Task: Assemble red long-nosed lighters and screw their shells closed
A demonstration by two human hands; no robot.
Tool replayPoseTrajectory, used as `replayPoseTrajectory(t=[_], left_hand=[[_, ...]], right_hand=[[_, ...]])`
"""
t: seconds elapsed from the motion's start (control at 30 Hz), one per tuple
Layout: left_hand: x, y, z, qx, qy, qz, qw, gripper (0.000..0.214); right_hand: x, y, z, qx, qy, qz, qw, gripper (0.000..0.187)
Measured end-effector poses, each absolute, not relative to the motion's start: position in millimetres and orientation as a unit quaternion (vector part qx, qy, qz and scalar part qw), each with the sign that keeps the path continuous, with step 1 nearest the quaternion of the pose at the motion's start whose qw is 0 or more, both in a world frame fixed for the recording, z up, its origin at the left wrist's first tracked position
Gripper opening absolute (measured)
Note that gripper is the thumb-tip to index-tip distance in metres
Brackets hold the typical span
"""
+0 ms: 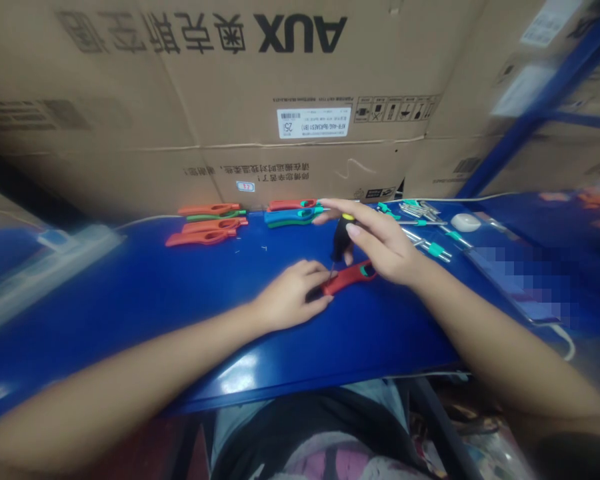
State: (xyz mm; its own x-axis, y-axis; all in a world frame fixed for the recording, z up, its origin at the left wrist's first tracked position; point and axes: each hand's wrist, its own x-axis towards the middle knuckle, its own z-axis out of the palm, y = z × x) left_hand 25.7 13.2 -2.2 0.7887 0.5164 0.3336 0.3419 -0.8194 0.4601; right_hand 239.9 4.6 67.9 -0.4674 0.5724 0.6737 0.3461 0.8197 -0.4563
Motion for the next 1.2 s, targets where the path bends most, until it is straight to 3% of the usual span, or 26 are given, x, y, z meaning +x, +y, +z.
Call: replayPoseTrajectory(t=[0.07, 0.23, 0.37, 0.43, 0.6, 0.77, 0.83, 0.93, 1.03, 1.2], left_hand=[[25.6, 13.4, -2.5, 0.925, 0.231, 0.233, 0.191, 0.036], [25.8, 13.8, -3.1, 0.924, 0.229, 0.238, 0.193, 0.033], [26.1, 13.6, -2.9, 0.924, 0.231, 0.237, 0.191, 0.035], [26.1, 13.5, -2.8, 0.925, 0.233, 0.233, 0.188, 0.036], [25.8, 13.6, -2.9, 0.927, 0.229, 0.228, 0.191, 0.032], [25.4, 13.0, -1.6, 0.928, 0.232, 0.227, 0.181, 0.034], [25.1, 13.0, -1.8, 0.929, 0.233, 0.229, 0.175, 0.033], [24.9, 13.4, -3.0, 0.928, 0.230, 0.236, 0.175, 0.029], [24.7, 14.1, -4.1, 0.927, 0.229, 0.240, 0.178, 0.025], [24.6, 14.1, -3.0, 0.931, 0.235, 0.233, 0.156, 0.028]], right_hand=[[239.9, 5.0, 68.9, -0.263, -0.843, 0.166, 0.438, 0.037], [240.3, 5.5, 69.9, -0.274, -0.833, -0.003, 0.481, 0.027], [237.5, 1.3, 72.0, -0.257, -0.843, 0.102, 0.461, 0.034], [235.6, 1.2, 72.0, -0.251, -0.836, 0.124, 0.472, 0.029], [236.5, 5.3, 71.9, -0.233, -0.828, -0.025, 0.510, 0.009], [237.8, -0.1, 78.0, -0.225, -0.861, 0.071, 0.451, 0.030], [236.8, -1.0, 78.4, -0.229, -0.858, 0.107, 0.447, 0.026], [236.3, 1.8, 76.0, -0.241, -0.845, 0.053, 0.474, 0.014], [237.3, 4.8, 74.7, -0.240, -0.845, 0.018, 0.478, 0.016], [238.1, 0.7, 78.5, -0.222, -0.865, 0.098, 0.438, 0.027]])
